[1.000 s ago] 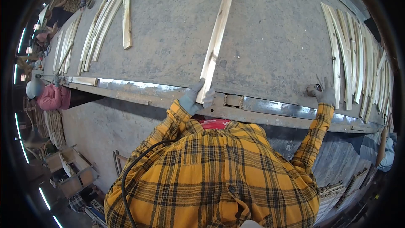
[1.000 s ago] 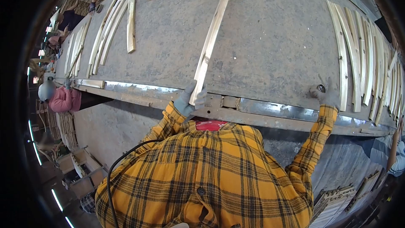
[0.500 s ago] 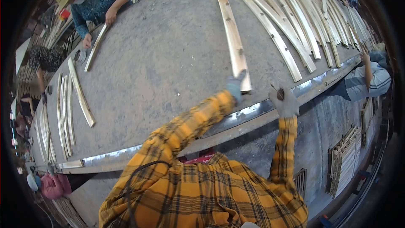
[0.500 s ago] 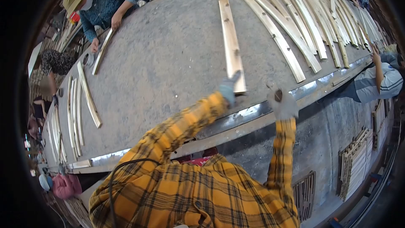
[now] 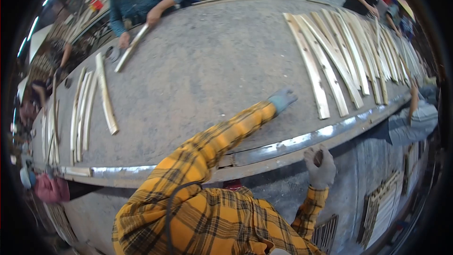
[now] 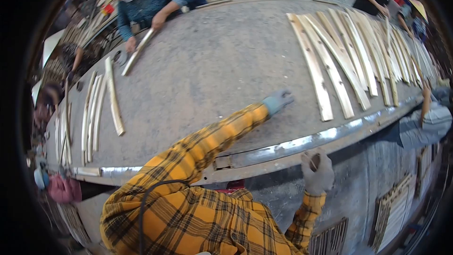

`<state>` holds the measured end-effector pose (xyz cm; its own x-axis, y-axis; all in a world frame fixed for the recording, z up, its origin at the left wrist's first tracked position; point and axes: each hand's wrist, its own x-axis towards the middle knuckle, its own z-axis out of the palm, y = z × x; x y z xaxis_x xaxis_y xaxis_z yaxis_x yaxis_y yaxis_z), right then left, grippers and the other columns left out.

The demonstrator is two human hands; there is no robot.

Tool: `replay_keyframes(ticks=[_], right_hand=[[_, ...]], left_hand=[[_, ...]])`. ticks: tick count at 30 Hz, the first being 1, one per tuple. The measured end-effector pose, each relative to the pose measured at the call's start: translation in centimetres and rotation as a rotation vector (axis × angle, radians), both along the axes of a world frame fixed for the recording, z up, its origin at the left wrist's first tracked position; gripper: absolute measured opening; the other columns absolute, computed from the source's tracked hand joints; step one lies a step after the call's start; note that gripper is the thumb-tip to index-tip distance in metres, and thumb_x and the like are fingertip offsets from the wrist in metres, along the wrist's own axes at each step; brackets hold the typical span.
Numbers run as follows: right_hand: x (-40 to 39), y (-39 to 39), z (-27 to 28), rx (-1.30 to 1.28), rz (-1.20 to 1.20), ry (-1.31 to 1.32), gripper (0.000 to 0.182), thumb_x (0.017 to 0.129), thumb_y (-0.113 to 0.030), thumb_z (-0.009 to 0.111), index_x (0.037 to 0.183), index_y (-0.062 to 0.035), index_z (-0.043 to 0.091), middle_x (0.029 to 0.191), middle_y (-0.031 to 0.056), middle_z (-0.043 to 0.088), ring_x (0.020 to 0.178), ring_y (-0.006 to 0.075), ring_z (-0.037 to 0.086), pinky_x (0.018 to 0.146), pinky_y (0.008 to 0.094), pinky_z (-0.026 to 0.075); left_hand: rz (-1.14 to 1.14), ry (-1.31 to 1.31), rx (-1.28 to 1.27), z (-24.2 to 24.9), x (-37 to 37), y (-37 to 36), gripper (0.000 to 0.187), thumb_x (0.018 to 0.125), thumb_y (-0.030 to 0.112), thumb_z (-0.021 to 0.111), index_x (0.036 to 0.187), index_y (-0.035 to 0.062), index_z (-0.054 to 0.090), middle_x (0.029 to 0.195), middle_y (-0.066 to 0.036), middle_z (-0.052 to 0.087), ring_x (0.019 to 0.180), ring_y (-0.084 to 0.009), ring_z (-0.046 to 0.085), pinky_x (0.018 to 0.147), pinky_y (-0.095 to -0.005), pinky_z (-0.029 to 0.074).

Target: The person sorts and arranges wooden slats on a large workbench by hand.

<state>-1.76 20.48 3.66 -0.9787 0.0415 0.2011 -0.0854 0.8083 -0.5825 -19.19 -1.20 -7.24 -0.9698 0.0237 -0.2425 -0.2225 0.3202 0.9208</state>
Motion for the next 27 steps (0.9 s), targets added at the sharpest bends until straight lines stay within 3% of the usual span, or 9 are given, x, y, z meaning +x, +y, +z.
replay_keyframes(ticks=[3, 5, 9, 11, 13, 16, 19, 24, 27], right_hand=[[-1.4, -8.7, 0.7, 0.141, 0.274, -0.075, 0.050, 0.070, -0.033, 0.072, 0.113, -0.0114, 0.056, 0.089, 0.0112, 0.063, 0.076, 0.0273, 0.064, 0.064, 0.0360, 0.051], [-0.7, -16.4, 0.4, 0.148, 0.464, -0.136, 0.049, 0.070, -0.035, 0.070, 0.112, -0.0157, 0.056, 0.091, 0.0112, 0.063, 0.077, 0.0295, 0.063, 0.065, 0.0383, 0.051], [1.4, -27.9, 1.1, 0.013, 0.802, -0.321, 0.049, 0.068, -0.034, 0.071, 0.112, -0.0178, 0.056, 0.091, 0.0110, 0.062, 0.079, 0.0292, 0.063, 0.066, 0.0390, 0.051], [4.4, -35.2, 0.3, 0.160, 0.972, -0.205, 0.049, 0.069, -0.033, 0.070, 0.113, -0.0180, 0.054, 0.092, 0.0109, 0.062, 0.082, 0.0287, 0.063, 0.068, 0.0399, 0.050], [7.0, -41.1, -0.5, 0.225, 0.984, -0.203, 0.050, 0.069, -0.034, 0.069, 0.114, -0.0180, 0.054, 0.093, 0.0110, 0.061, 0.084, 0.0289, 0.062, 0.068, 0.0402, 0.050], [9.2, -47.3, 0.5, 0.303, 0.946, -0.311, 0.054, 0.069, -0.034, 0.069, 0.118, -0.0181, 0.051, 0.095, 0.0112, 0.061, 0.086, 0.0299, 0.062, 0.069, 0.0404, 0.050], [10.7, -50.1, -1.8, 0.380, 0.843, -0.350, 0.059, 0.070, -0.036, 0.069, 0.122, -0.0184, 0.048, 0.097, 0.0121, 0.061, 0.086, 0.0308, 0.061, 0.071, 0.0402, 0.050], [12.4, -51.7, 2.8, 0.528, 0.545, -0.362, 0.063, 0.070, -0.045, 0.069, 0.123, -0.0195, 0.048, 0.105, 0.0151, 0.059, 0.087, 0.0315, 0.062, 0.071, 0.0409, 0.050], [14.8, -56.8, 4.4, 0.345, 0.576, -0.303, 0.067, 0.071, -0.050, 0.067, 0.126, -0.0192, 0.045, 0.112, 0.0171, 0.056, 0.093, 0.0336, 0.060, 0.076, 0.0416, 0.049]], left_hand=[[0.155, -0.251, 0.169, -0.6, 10.0, -11.4, 0.029, 0.083, 0.024, 0.062, 0.102, 0.0023, 0.058, 0.073, -0.006, 0.057, 0.062, -0.0113, 0.053, 0.057, -0.0247, 0.047], [0.340, -0.148, -0.016, -2.4, 18.0, -20.8, 0.027, 0.082, 0.026, 0.061, 0.099, 0.0045, 0.060, 0.075, -0.006, 0.060, 0.065, -0.0135, 0.055, 0.062, -0.0272, 0.049], [0.886, -0.271, -0.635, 5.6, 31.1, -31.6, 0.024, 0.083, 0.028, 0.058, 0.099, 0.0098, 0.062, 0.078, -0.011, 0.065, 0.073, -0.0251, 0.062, 0.069, -0.0349, 0.050], [1.021, -0.294, -0.770, 5.5, 37.0, -39.2, 0.029, 0.082, 0.028, 0.059, 0.105, 0.0099, 0.060, 0.084, -0.013, 0.063, 0.079, -0.0273, 0.061, 0.072, -0.0361, 0.049], [1.118, -0.296, -1.015, 6.4, 42.0, -44.6, 0.035, 0.081, 0.032, 0.058, 0.111, 0.0141, 0.055, 0.108, -0.014, 0.055, 0.099, -0.0310, 0.053, 0.083, -0.0400, 0.044], [1.136, -0.531, -1.289, 11.2, 46.1, -51.5, 0.042, 0.079, 0.032, 0.061, 0.116, 0.0146, 0.051, 0.114, -0.011, 0.048, 0.107, -0.0282, 0.047, 0.087, -0.0393, 0.042], [1.142, -0.510, -1.386, 10.2, 50.6, -59.1, 0.045, 0.078, 0.032, 0.061, 0.118, 0.0158, 0.049, 0.112, -0.008, 0.049, 0.108, -0.0261, 0.044, 0.088, -0.0397, 0.040], [1.115, -0.507, -1.400, 11.7, 53.0, -67.0, 0.045, 0.078, 0.034, 0.061, 0.117, 0.0144, 0.050, 0.115, -0.010, 0.049, 0.108, -0.0285, 0.046, 0.090, -0.0410, 0.038], [0.965, -0.674, -1.020, 10.6, 54.4, -69.8, 0.052, 0.077, 0.034, 0.065, 0.119, 0.0113, 0.047, 0.122, -0.012, 0.047, 0.113, -0.0304, 0.045, 0.092, -0.0402, 0.040]])
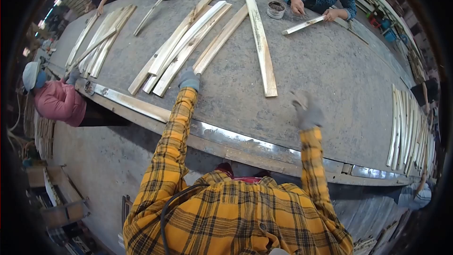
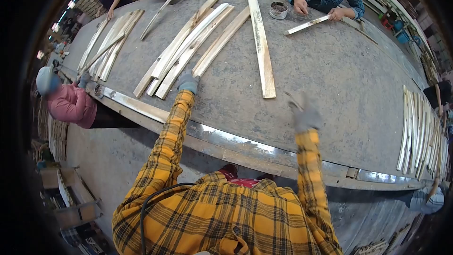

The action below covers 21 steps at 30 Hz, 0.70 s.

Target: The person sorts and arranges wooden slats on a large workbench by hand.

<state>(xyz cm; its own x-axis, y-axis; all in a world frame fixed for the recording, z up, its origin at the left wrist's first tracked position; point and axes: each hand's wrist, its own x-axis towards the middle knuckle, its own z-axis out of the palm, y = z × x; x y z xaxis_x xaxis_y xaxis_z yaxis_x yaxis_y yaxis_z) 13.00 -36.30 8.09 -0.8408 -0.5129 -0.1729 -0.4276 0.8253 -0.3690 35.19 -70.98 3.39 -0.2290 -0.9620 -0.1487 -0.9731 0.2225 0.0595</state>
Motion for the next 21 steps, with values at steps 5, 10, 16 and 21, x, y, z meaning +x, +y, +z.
replay_keyframes(ticks=[5, 10, 16, 21], right_hand=[[1.6, -11.8, -4.2, 0.104, 0.049, -0.136, 0.070, 0.071, -0.050, 0.068, 0.125, -0.0118, 0.045, 0.106, 0.0184, 0.059, 0.096, 0.0337, 0.059, 0.079, 0.0425, 0.048], [3.4, -9.1, -2.4, -0.045, 0.076, -0.385, 0.071, 0.073, -0.043, 0.068, 0.127, -0.0056, 0.043, 0.095, 0.0162, 0.063, 0.087, 0.0260, 0.063, 0.073, 0.0361, 0.050], [11.2, 1.3, -6.6, -1.032, -0.321, -1.267, 0.045, 0.080, -0.020, 0.066, 0.110, 0.0109, 0.054, 0.086, 0.0056, 0.062, 0.070, 0.0107, 0.057, 0.064, 0.0237, 0.047], [12.2, 2.5, -6.2, -0.846, -0.228, -1.192, 0.053, 0.075, -0.020, 0.074, 0.112, 0.0111, 0.053, 0.090, 0.0046, 0.060, 0.072, 0.0110, 0.056, 0.065, 0.0240, 0.046]], left_hand=[[-0.198, -0.002, -0.036, -0.3, 0.5, 2.7, 0.055, 0.074, 0.032, 0.069, 0.119, 0.0104, 0.046, 0.117, -0.013, 0.050, 0.109, -0.0309, 0.048, 0.091, -0.0394, 0.042], [-0.201, 0.234, 0.263, 3.1, 0.6, 10.2, 0.058, 0.073, 0.031, 0.071, 0.121, 0.0077, 0.049, 0.113, -0.015, 0.055, 0.098, -0.0295, 0.056, 0.081, -0.0385, 0.048], [0.244, 1.576, 1.249, -1.2, 5.0, 17.4, 0.049, 0.085, 0.028, 0.059, 0.121, -0.0030, 0.046, 0.107, -0.021, 0.058, 0.087, -0.0319, 0.062, 0.079, -0.0375, 0.051], [0.539, 1.684, 1.597, 0.1, 5.2, 19.7, 0.046, 0.093, 0.031, 0.041, 0.119, -0.0062, 0.043, 0.106, -0.025, 0.057, 0.089, -0.0375, 0.060, 0.076, -0.0490, 0.053]])
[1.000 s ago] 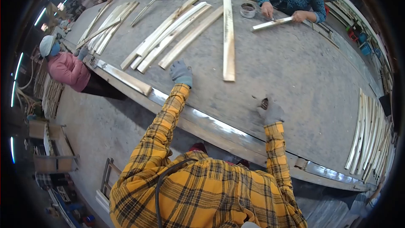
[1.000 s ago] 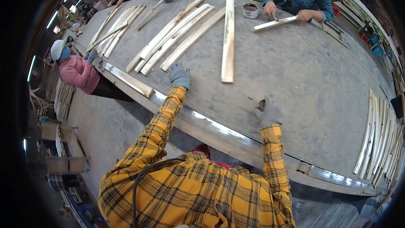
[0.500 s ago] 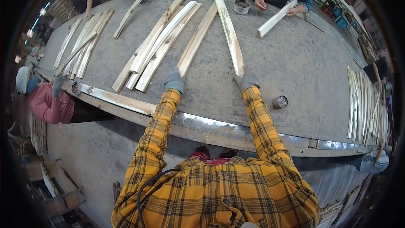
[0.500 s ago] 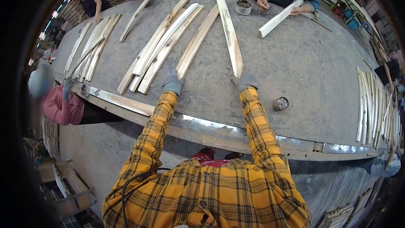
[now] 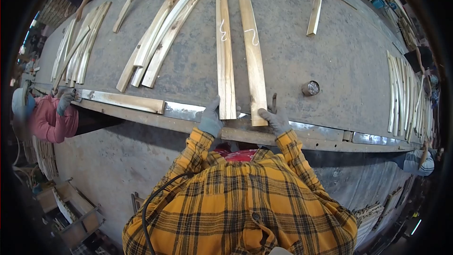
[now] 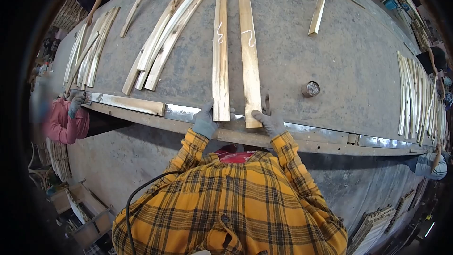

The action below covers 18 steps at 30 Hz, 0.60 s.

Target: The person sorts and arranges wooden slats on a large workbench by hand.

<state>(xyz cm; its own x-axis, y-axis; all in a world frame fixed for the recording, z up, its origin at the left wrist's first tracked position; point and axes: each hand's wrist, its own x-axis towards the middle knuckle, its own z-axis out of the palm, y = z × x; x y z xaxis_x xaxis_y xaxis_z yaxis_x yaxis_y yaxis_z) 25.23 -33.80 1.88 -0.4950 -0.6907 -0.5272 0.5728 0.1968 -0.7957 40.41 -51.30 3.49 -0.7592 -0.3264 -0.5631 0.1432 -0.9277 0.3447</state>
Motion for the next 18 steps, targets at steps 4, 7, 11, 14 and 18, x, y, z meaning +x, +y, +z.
replay_keyframes(ticks=[4, 7, 11, 14, 18], right_hand=[[0.2, 0.7, 1.2, -0.032, -0.186, -0.059, 0.046, 0.077, -0.019, 0.071, 0.112, 0.0052, 0.051, 0.095, 0.0094, 0.061, 0.081, 0.0164, 0.061, 0.071, 0.0275, 0.052], [-1.5, 2.4, 2.6, -0.086, -0.170, -0.465, 0.054, 0.078, -0.021, 0.070, 0.121, -0.0022, 0.042, 0.089, 0.0070, 0.060, 0.076, 0.0179, 0.064, 0.059, 0.0375, 0.059], [-2.1, 4.4, 0.0, -0.236, -0.213, -0.595, 0.040, 0.081, -0.021, 0.067, 0.110, 0.0009, 0.052, 0.089, 0.0067, 0.062, 0.074, 0.0173, 0.064, 0.058, 0.0307, 0.057], [-1.6, 5.8, 0.6, -0.211, -0.244, -0.654, 0.043, 0.082, -0.022, 0.066, 0.113, 0.0047, 0.051, 0.089, 0.0096, 0.064, 0.068, 0.0161, 0.063, 0.059, 0.0247, 0.054], [-1.2, 7.1, 2.9, -0.252, -0.216, -0.500, 0.052, 0.078, -0.024, 0.070, 0.117, 0.0039, 0.048, 0.093, 0.0073, 0.061, 0.074, 0.0149, 0.063, 0.057, 0.0270, 0.054]], left_hand=[[0.143, -0.313, -0.093, -5.1, 0.8, -0.9, 0.040, 0.091, 0.028, 0.049, 0.117, -0.0036, 0.046, 0.099, -0.023, 0.060, 0.081, -0.0367, 0.062, 0.071, -0.0494, 0.054], [0.233, -0.499, -0.189, -3.9, 0.5, 0.0, 0.038, 0.089, 0.023, 0.054, 0.117, -0.0016, 0.047, 0.099, -0.019, 0.061, 0.083, -0.0327, 0.063, 0.069, -0.0453, 0.055], [0.208, -0.552, -0.429, -5.2, 0.6, 0.0, 0.040, 0.087, 0.024, 0.059, 0.118, 0.0000, 0.051, 0.108, -0.011, 0.059, 0.089, -0.0194, 0.058, 0.077, -0.0317, 0.049], [0.197, -0.623, -0.567, -5.3, 0.4, 0.2, 0.044, 0.087, 0.025, 0.059, 0.122, -0.0005, 0.049, 0.110, -0.010, 0.058, 0.091, -0.0167, 0.056, 0.080, -0.0264, 0.044], [0.214, -0.656, -0.751, -5.2, 0.1, 0.5, 0.036, 0.089, 0.022, 0.056, 0.118, 0.0001, 0.054, 0.111, -0.008, 0.058, 0.092, -0.0160, 0.055, 0.082, -0.0257, 0.043]])
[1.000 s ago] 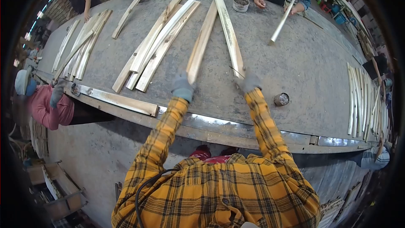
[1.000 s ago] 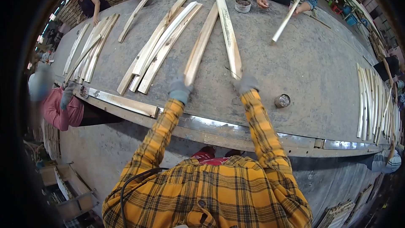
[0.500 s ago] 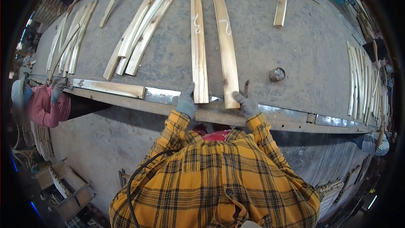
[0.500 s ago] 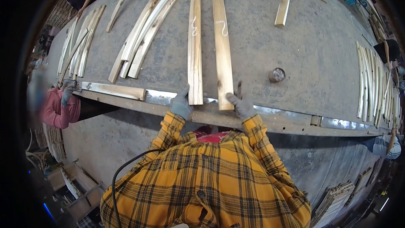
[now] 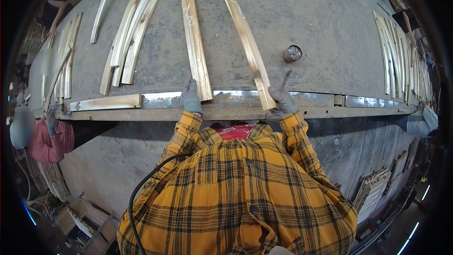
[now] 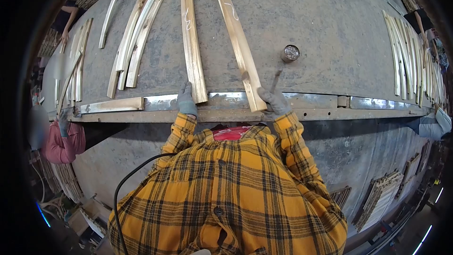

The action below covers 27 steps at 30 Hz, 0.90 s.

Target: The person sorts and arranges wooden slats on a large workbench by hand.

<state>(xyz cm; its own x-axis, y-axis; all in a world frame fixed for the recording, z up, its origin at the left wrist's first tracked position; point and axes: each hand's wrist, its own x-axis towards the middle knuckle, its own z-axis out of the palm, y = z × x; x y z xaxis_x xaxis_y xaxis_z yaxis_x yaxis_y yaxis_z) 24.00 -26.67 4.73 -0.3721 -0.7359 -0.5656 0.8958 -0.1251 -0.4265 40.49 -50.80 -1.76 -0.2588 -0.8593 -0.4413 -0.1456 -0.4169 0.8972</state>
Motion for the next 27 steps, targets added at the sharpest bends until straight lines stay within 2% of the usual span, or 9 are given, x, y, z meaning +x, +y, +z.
replay_keyframes(ticks=[5, 7, 8, 9, 16, 19, 21, 23, 27], right_hand=[[-0.4, 4.7, 2.8, 0.145, -0.117, 0.291, 0.092, 0.071, -0.024, 0.075, 0.137, 0.0045, 0.018, 0.115, 0.0254, 0.051, 0.095, 0.0230, 0.058, 0.079, 0.0322, 0.053], [-1.9, 10.0, -0.9, 0.156, -0.266, 0.264, 0.110, 0.075, -0.011, 0.071, 0.138, -0.0176, -0.019, 0.123, 0.0221, 0.048, 0.104, 0.0251, 0.055, 0.085, 0.0397, 0.051], [-3.5, 11.6, -0.6, 0.069, -0.275, 0.264, 0.109, 0.075, -0.010, 0.070, 0.139, -0.0175, -0.018, 0.123, 0.0229, 0.048, 0.103, 0.0248, 0.056, 0.086, 0.0404, 0.050], [-4.9, 13.6, -1.3, 0.367, -0.331, 0.527, 0.066, 0.080, -0.020, 0.069, 0.131, 0.0032, 0.034, 0.110, 0.0125, 0.056, 0.088, 0.0183, 0.060, 0.072, 0.0309, 0.053], [-21.5, 21.8, -4.9, 0.547, -0.333, 0.660, 0.045, 0.077, -0.032, 0.071, 0.105, 0.0016, 0.058, 0.084, 0.0044, 0.062, 0.071, 0.0147, 0.061, 0.062, 0.0271, 0.051], [-25.7, 20.6, -5.3, 0.908, -0.190, 0.983, 0.045, 0.079, -0.032, 0.069, 0.107, 0.0021, 0.061, 0.084, 0.0049, 0.063, 0.073, 0.0142, 0.061, 0.066, 0.0259, 0.051], [-25.0, 17.0, -1.4, 1.670, -0.159, 1.164, 0.037, 0.082, -0.025, 0.066, 0.107, 0.0014, 0.061, 0.089, 0.0062, 0.065, 0.076, 0.0132, 0.061, 0.069, 0.0241, 0.049], [-25.1, 15.2, -3.4, 1.390, -0.281, 1.190, 0.040, 0.082, -0.026, 0.066, 0.113, -0.0012, 0.059, 0.094, 0.0073, 0.065, 0.079, 0.0133, 0.059, 0.073, 0.0251, 0.048], [-16.3, 2.9, -2.5, 0.801, -0.185, 1.241, 0.034, 0.085, -0.017, 0.061, 0.116, -0.0042, 0.058, 0.097, 0.0068, 0.066, 0.084, 0.0121, 0.058, 0.078, 0.0244, 0.047]], left_hand=[[-0.064, -0.069, -0.072, -0.7, 0.3, -0.6, 0.033, 0.090, 0.019, 0.054, 0.120, 0.0051, 0.054, 0.111, -0.006, 0.058, 0.094, -0.0158, 0.055, 0.082, -0.0261, 0.045], [-0.042, -0.002, -0.136, -2.4, 0.4, -0.6, 0.031, 0.090, 0.018, 0.053, 0.118, 0.0047, 0.056, 0.109, -0.005, 0.058, 0.094, -0.0140, 0.053, 0.084, -0.0246, 0.042], [-0.023, -0.004, -0.153, -2.0, 0.5, -0.8, 0.031, 0.090, 0.018, 0.053, 0.118, 0.0047, 0.056, 0.109, -0.005, 0.058, 0.094, -0.0140, 0.053, 0.084, -0.0246, 0.042], [-0.037, -0.013, -0.064, -1.5, 0.6, -1.1, 0.031, 0.090, 0.018, 0.052, 0.119, 0.0076, 0.055, 0.110, -0.005, 0.058, 0.093, -0.0147, 0.054, 0.081, -0.0262, 0.044], [-0.112, 0.473, 0.612, 3.6, 1.4, -1.4, 0.026, 0.094, 0.031, 0.034, 0.093, 0.0078, 0.047, 0.068, -0.008, 0.048, 0.044, -0.0178, 0.039, 0.041, -0.0296, 0.031], [-0.108, 0.715, 0.703, 5.5, 1.5, -1.2, 0.038, 0.090, 0.041, 0.042, 0.082, 0.0042, 0.050, 0.067, -0.007, 0.047, 0.046, -0.0173, 0.040, 0.044, -0.0295, 0.032], [-0.213, 0.891, 0.708, 6.5, 1.8, -1.1, 0.043, 0.087, 0.045, 0.046, 0.100, 0.0038, 0.047, 0.069, -0.006, 0.044, 0.049, -0.0152, 0.039, 0.045, -0.0276, 0.032], [-0.347, 1.078, 0.743, 6.6, 2.6, -1.5, 0.070, 0.080, 0.048, 0.054, 0.129, 0.0023, 0.034, 0.071, -0.003, 0.038, 0.053, -0.0128, 0.038, 0.048, -0.0248, 0.032], [-0.204, 0.873, 0.830, 10.0, 2.6, -0.6, 0.066, 0.082, 0.044, 0.056, 0.128, 0.0017, 0.036, 0.078, -0.007, 0.047, 0.056, -0.0144, 0.042, 0.050, -0.0240, 0.035]])
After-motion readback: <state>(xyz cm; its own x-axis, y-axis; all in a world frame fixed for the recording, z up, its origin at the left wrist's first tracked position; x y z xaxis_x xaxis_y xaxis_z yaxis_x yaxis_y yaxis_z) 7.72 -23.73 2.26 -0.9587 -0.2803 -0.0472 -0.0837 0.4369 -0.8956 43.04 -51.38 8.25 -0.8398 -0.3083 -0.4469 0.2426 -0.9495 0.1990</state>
